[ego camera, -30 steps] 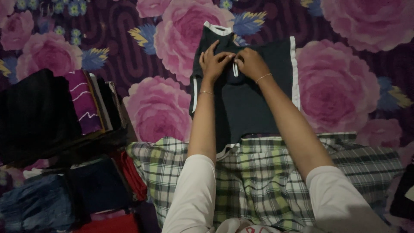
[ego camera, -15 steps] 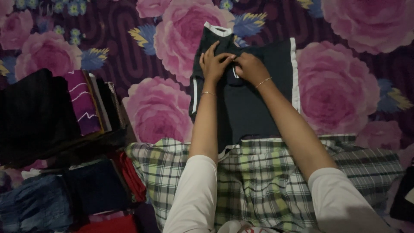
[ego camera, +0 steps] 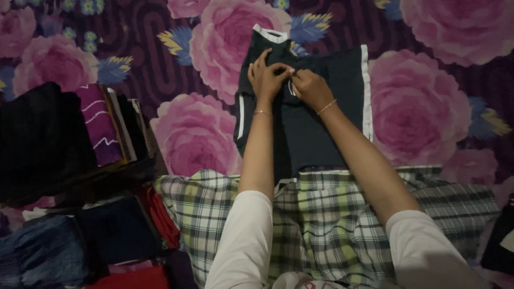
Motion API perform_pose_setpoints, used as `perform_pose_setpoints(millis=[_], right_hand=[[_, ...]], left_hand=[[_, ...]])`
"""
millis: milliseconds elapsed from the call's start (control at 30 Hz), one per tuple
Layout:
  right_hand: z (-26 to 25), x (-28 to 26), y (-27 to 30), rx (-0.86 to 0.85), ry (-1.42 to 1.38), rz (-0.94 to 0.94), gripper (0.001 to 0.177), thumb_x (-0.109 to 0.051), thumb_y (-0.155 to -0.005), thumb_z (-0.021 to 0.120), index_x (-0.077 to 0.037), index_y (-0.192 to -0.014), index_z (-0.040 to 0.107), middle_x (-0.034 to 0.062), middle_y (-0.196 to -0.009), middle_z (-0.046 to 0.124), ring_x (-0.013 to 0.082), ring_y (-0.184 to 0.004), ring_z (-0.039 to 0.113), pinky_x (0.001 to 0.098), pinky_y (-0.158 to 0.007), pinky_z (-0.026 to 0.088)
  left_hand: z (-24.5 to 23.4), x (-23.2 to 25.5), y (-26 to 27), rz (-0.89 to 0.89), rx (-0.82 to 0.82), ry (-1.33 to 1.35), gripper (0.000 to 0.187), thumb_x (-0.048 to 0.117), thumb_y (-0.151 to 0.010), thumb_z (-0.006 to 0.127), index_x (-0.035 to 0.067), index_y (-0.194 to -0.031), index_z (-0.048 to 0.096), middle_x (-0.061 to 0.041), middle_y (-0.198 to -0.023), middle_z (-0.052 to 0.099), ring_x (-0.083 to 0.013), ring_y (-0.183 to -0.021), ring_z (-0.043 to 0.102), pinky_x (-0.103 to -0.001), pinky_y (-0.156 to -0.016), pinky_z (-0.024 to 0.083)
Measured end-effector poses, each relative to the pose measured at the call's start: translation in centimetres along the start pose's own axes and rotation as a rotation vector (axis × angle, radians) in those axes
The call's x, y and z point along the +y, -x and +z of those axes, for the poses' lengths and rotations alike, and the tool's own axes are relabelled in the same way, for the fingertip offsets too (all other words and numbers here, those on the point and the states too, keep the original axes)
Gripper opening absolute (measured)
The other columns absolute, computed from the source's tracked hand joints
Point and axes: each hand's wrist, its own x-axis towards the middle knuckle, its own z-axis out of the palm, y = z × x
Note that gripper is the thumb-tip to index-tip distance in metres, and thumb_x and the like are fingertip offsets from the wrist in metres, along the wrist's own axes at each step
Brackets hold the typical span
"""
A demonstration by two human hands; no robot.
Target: The recorder is folding several items of clothing on a mattress placed on the floor.
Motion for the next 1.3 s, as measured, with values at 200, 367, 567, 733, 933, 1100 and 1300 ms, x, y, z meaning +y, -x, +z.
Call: perform_pose_setpoints(millis=[200,367,567,733,933,1100,1300], right_hand=[[-0.3,-0.4,0.1,-0.065,0.01,0.005,0.01,-0.01,-0.093,0.071,-0.002,-0.088,0.067,0.0103,-0.085,0.061,0.0283,-0.081,0.063,0.0404,-0.07,0.054],[-0.1,-0.9,2.1,-0.104,0.031,0.014,0.009,-0.008,-0.095,0.071,-0.001,-0.09,0.068,0.0107,-0.086,0.062,0.0265,-0.079,0.064,0.0369,-0.067,0.055],[-3.6,-4.5,2.4,-0.044,-0.028,0.046,0.006,-0.005,-0.09,0.073,-0.001,-0.093,0.071,0.0109,-0.083,0.061,0.028,-0.078,0.064,0.0382,-0.067,0.054],[-2.5,-5.3,4.4,-0.084,0.038,0.075,0.006,-0.004,-0.094,0.073,0.0,-0.092,0.07,0.0106,-0.081,0.059,0.0261,-0.075,0.063,0.0371,-0.065,0.054],[-3.6,-6.6,3.6,-0.049,0.028,0.054,0.005,-0.003,-0.089,0.073,0.001,-0.09,0.069,0.011,-0.083,0.06,0.0265,-0.078,0.063,0.0367,-0.068,0.054],[-2.6,-7.0,4.4,-0.102,0.012,0.127,0.006,-0.002,-0.088,0.074,0.001,-0.089,0.07,0.0114,-0.082,0.06,0.0273,-0.078,0.063,0.0365,-0.068,0.054],[-2.6,-9.1,7.0,-0.161,0.007,0.223,0.037,-0.002,-0.091,0.073,0.004,-0.128,0.069,0.014,-0.1,0.063,0.0282,-0.092,0.064,0.0361,-0.081,0.057]], left_hand=[[-0.1,0.2,0.0,-0.009,0.019,-0.011,0.029,0.058,-0.069,0.083,0.033,-0.083,0.085,0.005,-0.151,0.05,-0.021,-0.145,0.039,-0.049,-0.124,0.015],[-0.2,0.3,0.0,-0.016,0.027,-0.007,0.028,0.057,-0.068,0.084,0.032,-0.082,0.085,0.005,-0.152,0.05,-0.0209,-0.144,0.039,-0.049,-0.123,0.015],[0.3,-0.2,0.3,0.02,0.057,0.012,0.027,0.057,-0.07,0.085,0.032,-0.082,0.084,0.006,-0.151,0.049,-0.0207,-0.143,0.04,-0.048,-0.124,0.015],[-0.2,0.4,0.2,-0.006,0.032,0.004,0.024,0.054,-0.068,0.085,0.033,-0.081,0.084,0.006,-0.151,0.049,-0.021,-0.143,0.039,-0.047,-0.124,0.015],[-0.2,0.5,0.3,-0.012,0.032,0.008,0.022,0.052,-0.068,0.086,0.033,-0.08,0.084,0.005,-0.152,0.048,-0.0212,-0.143,0.039,-0.047,-0.124,0.014],[-0.3,0.4,0.2,-0.009,0.042,-0.011,0.023,0.052,-0.069,0.085,0.033,-0.081,0.083,0.005,-0.151,0.049,-0.0208,-0.143,0.039,-0.047,-0.124,0.015],[1.3,-1.8,-0.1,0.013,0.031,-0.01,0.027,0.054,-0.072,0.084,0.03,-0.083,0.083,0.004,-0.151,0.049,-0.0201,-0.143,0.039,-0.047,-0.124,0.013]])
